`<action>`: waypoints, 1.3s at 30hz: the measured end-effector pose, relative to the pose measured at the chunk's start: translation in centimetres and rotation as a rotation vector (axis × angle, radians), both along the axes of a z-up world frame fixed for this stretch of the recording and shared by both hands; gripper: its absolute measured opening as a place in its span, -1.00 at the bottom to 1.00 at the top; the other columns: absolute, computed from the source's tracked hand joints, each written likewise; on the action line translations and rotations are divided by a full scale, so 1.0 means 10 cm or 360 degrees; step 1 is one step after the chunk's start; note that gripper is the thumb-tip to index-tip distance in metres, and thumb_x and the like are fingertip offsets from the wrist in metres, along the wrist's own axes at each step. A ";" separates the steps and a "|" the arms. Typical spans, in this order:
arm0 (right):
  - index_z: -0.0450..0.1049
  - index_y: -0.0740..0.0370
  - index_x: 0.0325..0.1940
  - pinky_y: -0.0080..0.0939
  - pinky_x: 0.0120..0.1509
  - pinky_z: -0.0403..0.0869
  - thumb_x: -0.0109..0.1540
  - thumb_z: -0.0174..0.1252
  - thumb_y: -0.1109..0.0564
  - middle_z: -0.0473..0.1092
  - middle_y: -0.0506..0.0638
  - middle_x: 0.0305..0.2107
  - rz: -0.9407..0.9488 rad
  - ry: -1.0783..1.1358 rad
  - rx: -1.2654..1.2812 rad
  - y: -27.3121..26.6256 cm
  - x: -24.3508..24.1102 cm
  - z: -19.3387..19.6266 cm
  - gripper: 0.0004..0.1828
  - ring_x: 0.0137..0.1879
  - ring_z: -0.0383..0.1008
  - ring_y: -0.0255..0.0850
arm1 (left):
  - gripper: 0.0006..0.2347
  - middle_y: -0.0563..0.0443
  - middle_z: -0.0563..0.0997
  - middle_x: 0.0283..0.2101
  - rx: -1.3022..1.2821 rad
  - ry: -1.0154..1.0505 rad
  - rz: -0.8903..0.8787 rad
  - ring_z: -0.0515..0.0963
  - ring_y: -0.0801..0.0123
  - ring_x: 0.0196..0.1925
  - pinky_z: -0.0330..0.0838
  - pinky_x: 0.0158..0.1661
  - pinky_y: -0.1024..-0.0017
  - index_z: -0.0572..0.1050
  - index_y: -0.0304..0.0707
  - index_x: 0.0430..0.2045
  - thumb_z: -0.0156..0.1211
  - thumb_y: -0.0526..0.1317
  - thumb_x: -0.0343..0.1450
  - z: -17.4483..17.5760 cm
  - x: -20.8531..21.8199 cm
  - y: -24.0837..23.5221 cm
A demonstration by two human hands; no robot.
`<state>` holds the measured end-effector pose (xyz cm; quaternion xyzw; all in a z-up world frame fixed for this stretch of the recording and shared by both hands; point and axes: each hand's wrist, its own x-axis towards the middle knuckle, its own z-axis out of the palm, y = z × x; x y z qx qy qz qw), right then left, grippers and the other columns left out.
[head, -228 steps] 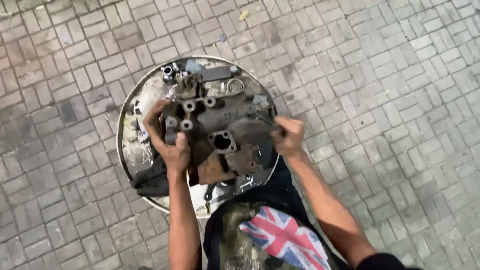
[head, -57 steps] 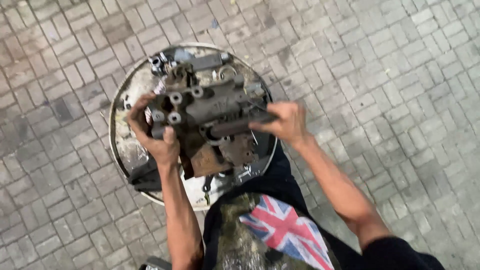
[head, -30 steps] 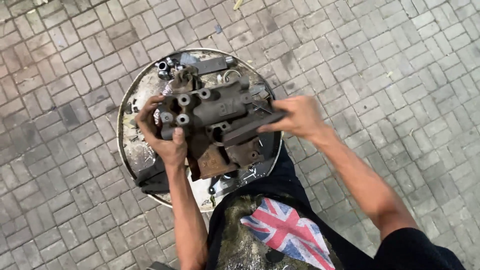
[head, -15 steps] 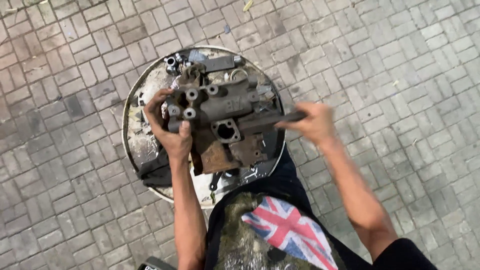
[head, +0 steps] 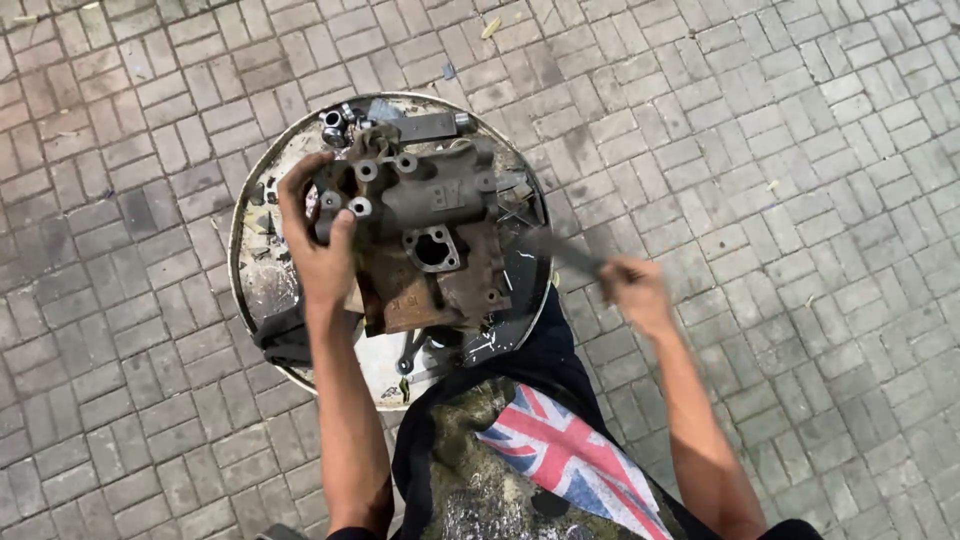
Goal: The person uses a metal file to scrape and clean a large, dark metal engine part resting on a circular metal tray. They hold the part steady with their left hand while filing its surface with their right hand, occasionally repositioning the part to access different areas.
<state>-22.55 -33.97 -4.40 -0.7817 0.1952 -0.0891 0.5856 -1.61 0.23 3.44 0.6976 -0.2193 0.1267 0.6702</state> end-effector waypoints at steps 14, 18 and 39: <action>0.46 0.22 -0.37 -0.03 -0.32 0.33 0.21 0.38 -0.12 0.35 0.16 -0.56 0.0649 -0.0185 -0.0964 0.22 0.64 0.55 -0.61 -0.44 0.40 0.12 | -0.49 -0.14 0.66 -0.05 0.1998 0.0145 -0.0107 0.59 -0.17 0.02 0.52 -0.10 -0.19 0.63 -0.12 -0.01 0.00 0.28 0.50 0.48 0.47 -0.11; 0.41 0.06 -0.47 -0.07 -0.36 0.39 0.15 0.37 -0.32 0.35 0.03 -0.66 0.0740 -0.0129 -0.1419 0.02 0.86 0.70 -0.52 -0.45 0.49 0.09 | -0.51 -0.23 0.67 -0.11 0.1886 0.0232 -0.0165 0.57 -0.22 0.06 0.48 0.01 -0.14 0.65 -0.19 -0.12 -0.09 0.22 0.56 0.54 0.46 -0.07; 0.46 0.03 -0.54 -0.16 -0.38 0.40 0.06 0.50 -0.15 0.39 0.01 -0.73 0.0906 -0.0112 -0.0933 -0.17 1.12 0.80 -0.63 -0.50 0.52 0.01 | -0.62 -0.19 0.69 -0.13 0.1820 0.0298 -0.0175 0.57 -0.13 0.06 0.48 0.01 -0.12 0.66 -0.13 -0.08 -0.01 0.08 0.52 0.67 0.45 -0.12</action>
